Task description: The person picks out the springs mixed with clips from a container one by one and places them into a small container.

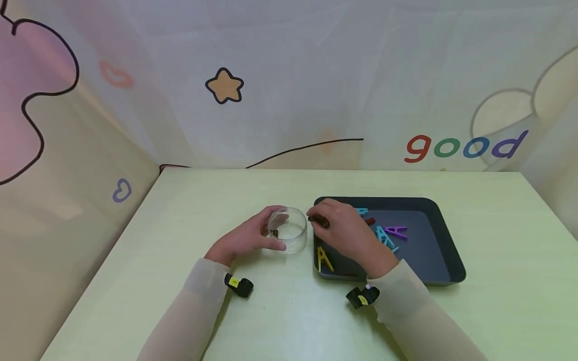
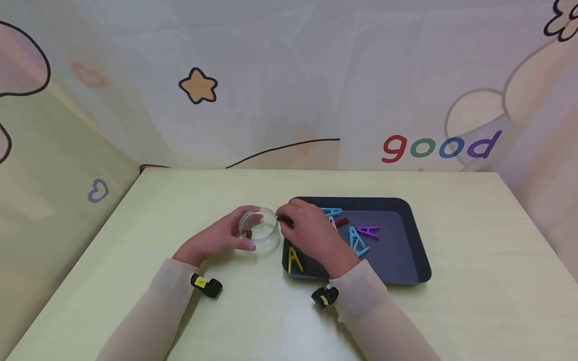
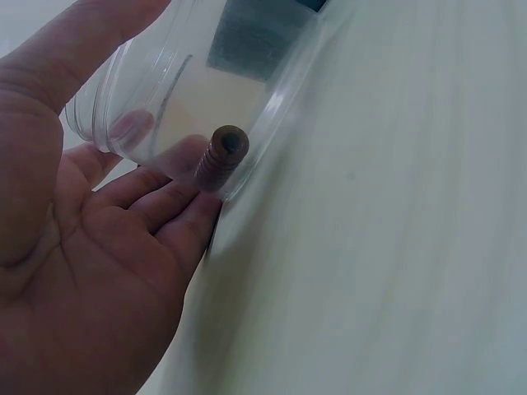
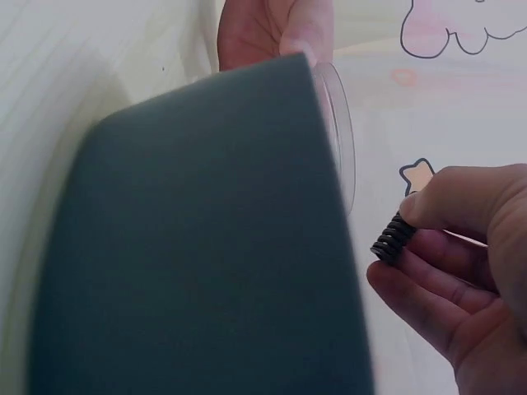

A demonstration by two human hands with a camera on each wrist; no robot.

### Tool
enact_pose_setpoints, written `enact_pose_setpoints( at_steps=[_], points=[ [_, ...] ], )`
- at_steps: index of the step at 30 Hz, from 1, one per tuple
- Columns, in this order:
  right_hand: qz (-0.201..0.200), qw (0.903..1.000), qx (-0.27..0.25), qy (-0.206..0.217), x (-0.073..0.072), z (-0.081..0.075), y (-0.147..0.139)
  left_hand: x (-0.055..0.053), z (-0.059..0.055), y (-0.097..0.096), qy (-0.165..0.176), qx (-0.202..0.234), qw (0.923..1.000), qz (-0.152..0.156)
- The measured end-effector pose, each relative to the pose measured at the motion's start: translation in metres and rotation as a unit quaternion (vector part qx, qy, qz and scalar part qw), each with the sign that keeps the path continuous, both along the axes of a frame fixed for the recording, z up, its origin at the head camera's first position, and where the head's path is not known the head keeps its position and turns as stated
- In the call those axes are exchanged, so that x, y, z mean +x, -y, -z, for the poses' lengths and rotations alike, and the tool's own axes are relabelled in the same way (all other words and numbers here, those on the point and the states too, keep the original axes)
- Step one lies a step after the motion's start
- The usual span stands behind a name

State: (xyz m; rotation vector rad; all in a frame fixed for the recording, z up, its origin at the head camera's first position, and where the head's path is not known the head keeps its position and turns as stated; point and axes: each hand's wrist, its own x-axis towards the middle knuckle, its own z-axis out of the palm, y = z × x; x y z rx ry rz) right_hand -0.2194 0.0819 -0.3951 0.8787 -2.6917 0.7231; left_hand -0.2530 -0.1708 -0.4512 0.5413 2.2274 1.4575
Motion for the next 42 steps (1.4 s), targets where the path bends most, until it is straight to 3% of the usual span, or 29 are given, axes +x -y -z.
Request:
enact_pose_setpoints(
  at_steps=[14,26,30,37,42],
  points=[
    [-0.006,0.9989,-0.034,-0.034,0.001,-0.001,0.005,-0.008,-0.004,-0.002,0.001,0.003,0.9999,0.011],
    [-0.053,0.9932,-0.045,-0.094,0.0,0.003,0.01,-0.009,-0.01,-0.005,0.01,-0.007,0.9999,0.011],
    [-0.06,0.9918,-0.047,-0.103,0.0,0.008,0.014,-0.007,-0.008,-0.004,0.005,-0.006,1.0,0.002],
    [-0.076,0.9929,-0.035,-0.085,0.01,0.02,0.02,0.003,0.005,0.001,0.024,-0.002,0.9997,0.005],
    [-0.069,0.9926,-0.025,-0.097,0.008,0.016,0.02,0.001,0.002,-0.002,0.014,0.002,0.9999,-0.004]
  ],
)
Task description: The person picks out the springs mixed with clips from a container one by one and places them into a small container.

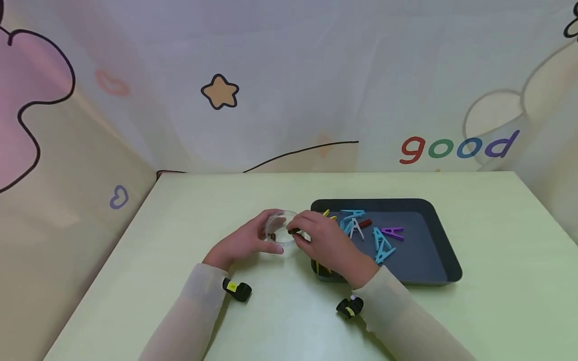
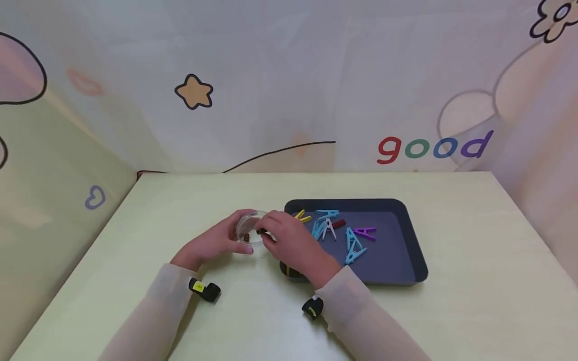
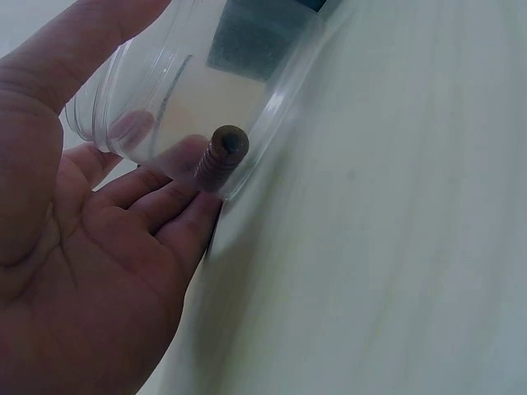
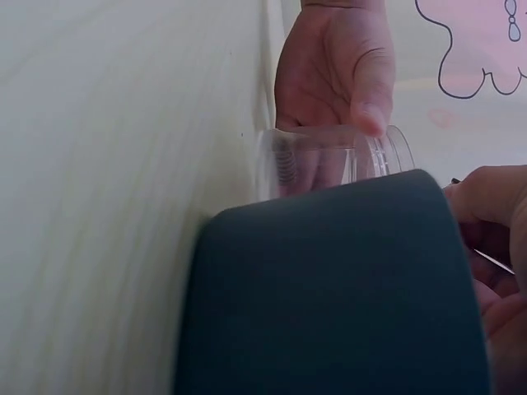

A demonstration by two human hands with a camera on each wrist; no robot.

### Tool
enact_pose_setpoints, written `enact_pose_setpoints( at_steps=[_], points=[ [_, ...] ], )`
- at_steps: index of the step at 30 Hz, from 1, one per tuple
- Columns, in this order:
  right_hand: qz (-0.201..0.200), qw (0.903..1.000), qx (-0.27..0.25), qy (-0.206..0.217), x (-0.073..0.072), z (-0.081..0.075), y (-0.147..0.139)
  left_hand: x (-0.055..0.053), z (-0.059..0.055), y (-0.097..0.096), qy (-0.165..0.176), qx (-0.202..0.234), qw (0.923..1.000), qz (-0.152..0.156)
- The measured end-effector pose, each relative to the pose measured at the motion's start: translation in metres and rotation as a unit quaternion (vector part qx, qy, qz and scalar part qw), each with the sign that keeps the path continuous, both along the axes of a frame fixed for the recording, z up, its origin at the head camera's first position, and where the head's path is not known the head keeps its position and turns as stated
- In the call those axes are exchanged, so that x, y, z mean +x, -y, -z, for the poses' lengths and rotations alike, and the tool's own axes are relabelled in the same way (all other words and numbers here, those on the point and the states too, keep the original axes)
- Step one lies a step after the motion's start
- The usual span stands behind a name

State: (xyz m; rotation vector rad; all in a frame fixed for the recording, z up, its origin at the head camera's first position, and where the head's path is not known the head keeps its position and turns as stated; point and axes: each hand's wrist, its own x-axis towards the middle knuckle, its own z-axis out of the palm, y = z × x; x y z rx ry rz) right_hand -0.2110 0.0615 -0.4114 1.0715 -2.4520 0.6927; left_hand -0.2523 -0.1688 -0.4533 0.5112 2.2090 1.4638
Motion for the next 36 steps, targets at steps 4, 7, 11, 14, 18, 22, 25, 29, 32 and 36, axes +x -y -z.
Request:
enact_pose_setpoints(
  at_steps=[4,7,11,14,18,22,25,29,32,36],
  points=[
    [0.003,1.0,0.006,0.004,-0.0001,-0.0014,-0.0018,-0.0023,-0.0022,-0.0034,0.001,-0.002,1.0,0.006],
    [-0.002,1.0,0.009,0.003,-0.0006,-0.0012,-0.0022,-0.0025,-0.0041,-0.004,0.003,-0.008,1.0,0.005],
    [-0.008,0.9999,0.01,0.002,-0.0012,-0.0016,-0.0014,-0.0033,-0.0048,-0.0031,0.002,-0.011,0.9999,0.003],
    [-0.013,0.9998,0.016,0.002,-0.0014,-0.0023,-0.0014,-0.0039,-0.0049,-0.0026,0.004,-0.009,1.0,0.001],
    [-0.018,0.9995,0.026,0.004,-0.0018,-0.0035,-0.0018,-0.0039,-0.0057,-0.0021,0.007,-0.009,0.9999,0.0],
    [-0.021,0.9991,0.035,0.012,-0.0023,-0.004,-0.0015,-0.0035,-0.0055,-0.0009,0.005,-0.008,1.0,0.001],
    [-0.025,0.9987,0.04,0.02,-0.0019,-0.0035,-0.0004,-0.0026,-0.0045,0.0006,0.004,-0.005,1.0,0.002],
    [-0.027,0.9983,0.046,0.024,-0.0012,-0.0027,0.0006,-0.0016,-0.0038,0.002,0.006,-0.008,0.9999,0.001],
    [-0.024,0.9983,0.049,0.023,-0.0007,-0.0022,0.0002,-0.001,-0.0047,0.0018,0.012,-0.009,0.9999,-0.001],
    [-0.02,0.9981,0.05,0.03,0.0005,-0.0034,-0.0002,0.0003,-0.0064,0.0017,0.018,-0.009,0.9998,-0.002]
  ],
)
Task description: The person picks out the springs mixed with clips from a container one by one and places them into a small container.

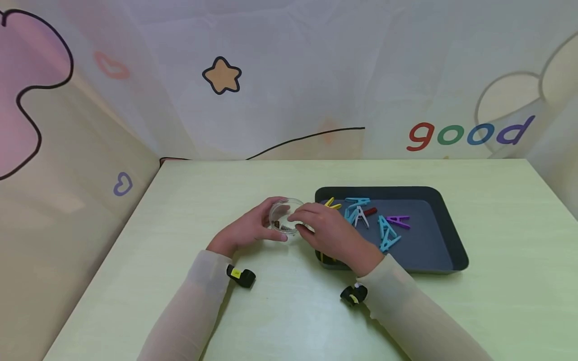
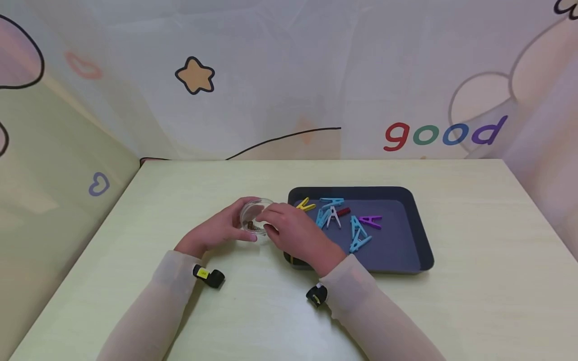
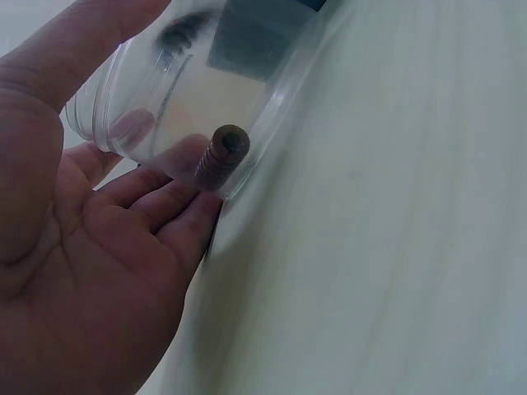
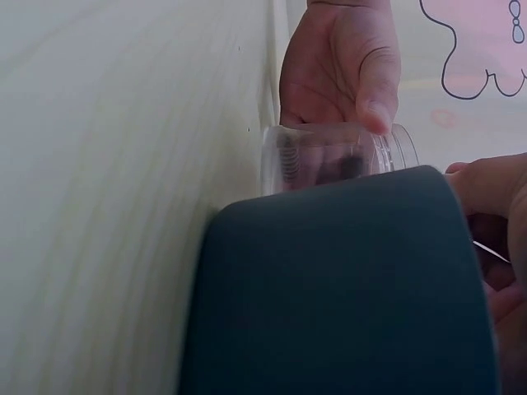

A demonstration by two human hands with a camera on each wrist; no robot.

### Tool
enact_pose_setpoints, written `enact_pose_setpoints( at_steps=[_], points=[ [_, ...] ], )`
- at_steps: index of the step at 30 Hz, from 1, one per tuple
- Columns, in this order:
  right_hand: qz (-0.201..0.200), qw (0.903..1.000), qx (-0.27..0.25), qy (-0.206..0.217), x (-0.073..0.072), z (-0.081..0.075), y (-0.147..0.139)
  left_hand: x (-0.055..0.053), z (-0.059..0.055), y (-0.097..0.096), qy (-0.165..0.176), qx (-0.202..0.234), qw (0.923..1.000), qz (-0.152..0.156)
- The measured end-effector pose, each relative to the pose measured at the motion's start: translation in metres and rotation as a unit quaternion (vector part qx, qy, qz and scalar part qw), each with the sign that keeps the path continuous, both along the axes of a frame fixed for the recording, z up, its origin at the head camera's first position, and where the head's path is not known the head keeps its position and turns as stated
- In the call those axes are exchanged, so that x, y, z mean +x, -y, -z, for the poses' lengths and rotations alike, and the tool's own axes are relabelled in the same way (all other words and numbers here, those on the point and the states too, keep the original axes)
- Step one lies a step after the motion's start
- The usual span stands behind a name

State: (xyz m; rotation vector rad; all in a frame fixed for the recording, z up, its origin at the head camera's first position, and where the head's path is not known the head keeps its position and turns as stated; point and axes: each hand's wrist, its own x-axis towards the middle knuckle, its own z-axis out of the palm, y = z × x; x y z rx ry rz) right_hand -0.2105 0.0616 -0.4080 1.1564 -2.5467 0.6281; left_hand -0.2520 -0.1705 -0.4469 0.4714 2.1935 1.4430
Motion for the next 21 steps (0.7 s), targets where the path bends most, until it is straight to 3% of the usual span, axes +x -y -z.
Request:
enact_pose_setpoints(
  at_steps=[7,21],
  points=[
    [0.001,0.9999,-0.001,0.01,-0.0002,-0.0008,0.0,0.0003,-0.0004,-0.0011,-0.006,-0.002,1.0,-0.001],
    [-0.004,0.9998,-0.015,-0.01,-0.0013,-0.0025,-0.0024,-0.0004,0.0007,-0.0016,-0.007,0.013,0.9999,0.006]
  ],
)
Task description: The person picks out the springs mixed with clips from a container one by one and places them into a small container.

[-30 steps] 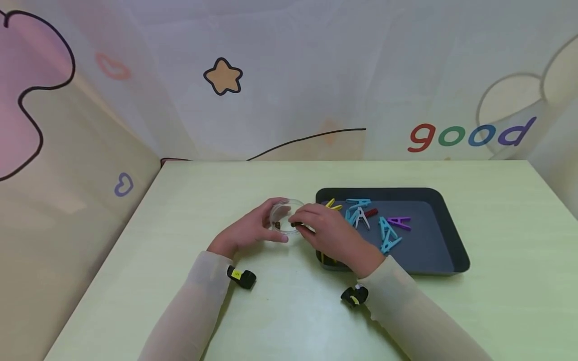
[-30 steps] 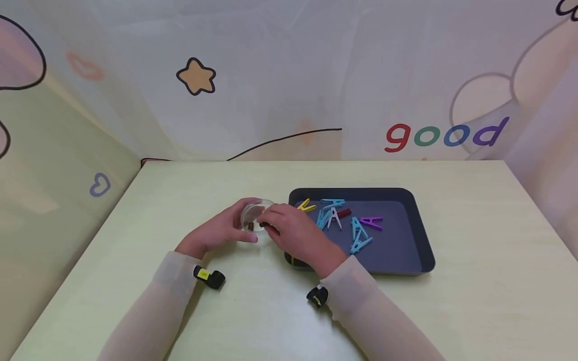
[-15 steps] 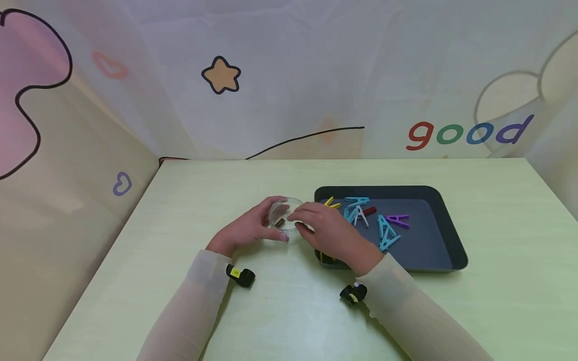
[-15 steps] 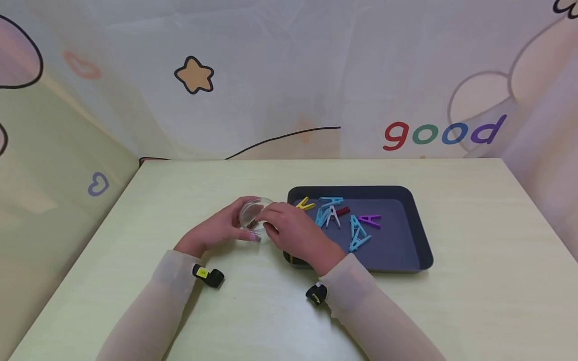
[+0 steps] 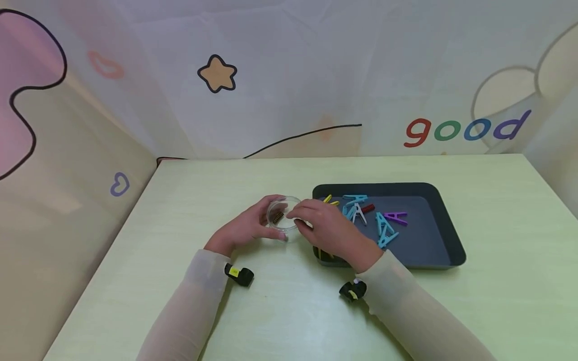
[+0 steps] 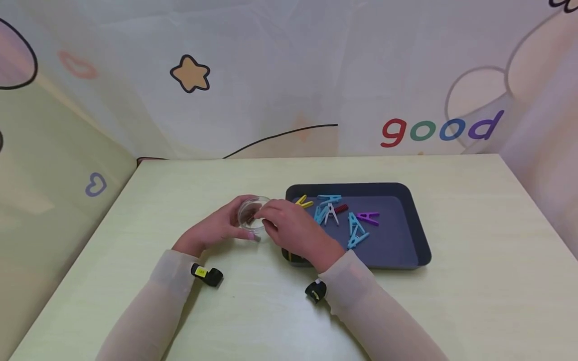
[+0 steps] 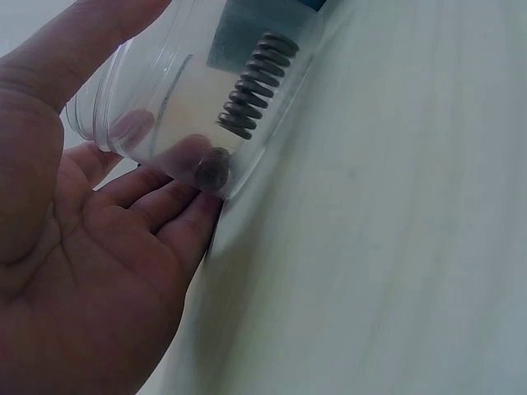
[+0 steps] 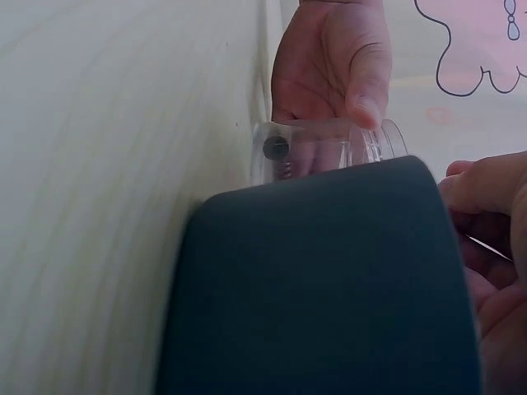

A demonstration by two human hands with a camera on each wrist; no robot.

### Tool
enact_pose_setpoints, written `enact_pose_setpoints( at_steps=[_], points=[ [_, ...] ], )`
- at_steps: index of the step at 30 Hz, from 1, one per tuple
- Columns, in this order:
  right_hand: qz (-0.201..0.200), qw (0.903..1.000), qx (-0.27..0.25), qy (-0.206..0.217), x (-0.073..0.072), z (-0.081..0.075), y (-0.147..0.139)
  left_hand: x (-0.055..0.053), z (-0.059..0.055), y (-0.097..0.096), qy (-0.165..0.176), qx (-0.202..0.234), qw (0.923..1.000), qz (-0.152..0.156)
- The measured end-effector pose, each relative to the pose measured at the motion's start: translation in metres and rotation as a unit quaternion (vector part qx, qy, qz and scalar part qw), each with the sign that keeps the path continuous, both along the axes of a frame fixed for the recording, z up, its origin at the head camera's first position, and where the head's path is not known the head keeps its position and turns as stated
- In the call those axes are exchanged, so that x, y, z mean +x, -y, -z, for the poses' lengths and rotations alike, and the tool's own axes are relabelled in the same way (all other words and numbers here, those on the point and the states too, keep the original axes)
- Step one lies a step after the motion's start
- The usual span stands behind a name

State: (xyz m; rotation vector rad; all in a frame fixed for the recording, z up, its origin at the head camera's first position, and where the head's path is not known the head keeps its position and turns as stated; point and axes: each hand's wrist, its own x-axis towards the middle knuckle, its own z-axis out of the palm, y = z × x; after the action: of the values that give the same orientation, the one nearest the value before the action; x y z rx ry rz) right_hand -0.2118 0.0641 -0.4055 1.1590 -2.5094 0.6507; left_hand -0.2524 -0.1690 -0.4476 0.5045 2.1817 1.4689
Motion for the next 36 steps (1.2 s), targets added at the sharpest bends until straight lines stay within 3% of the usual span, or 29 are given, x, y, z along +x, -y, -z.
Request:
enact_pose_setpoints(
  at_steps=[21,27,36],
  points=[
    [0.005,0.998,-0.051,0.038,-0.003,-0.009,-0.01,-0.001,0.001,0.0,-0.011,-0.011,0.9999,-0.001],
    [0.015,0.9953,-0.053,0.08,-0.006,-0.014,-0.016,-0.003,0.002,0.001,-0.025,-0.009,0.9996,0.008],
    [0.029,0.991,-0.029,0.127,-0.007,-0.017,-0.023,-0.003,0.004,0.001,-0.022,-0.007,0.9997,0.008]
  ],
)
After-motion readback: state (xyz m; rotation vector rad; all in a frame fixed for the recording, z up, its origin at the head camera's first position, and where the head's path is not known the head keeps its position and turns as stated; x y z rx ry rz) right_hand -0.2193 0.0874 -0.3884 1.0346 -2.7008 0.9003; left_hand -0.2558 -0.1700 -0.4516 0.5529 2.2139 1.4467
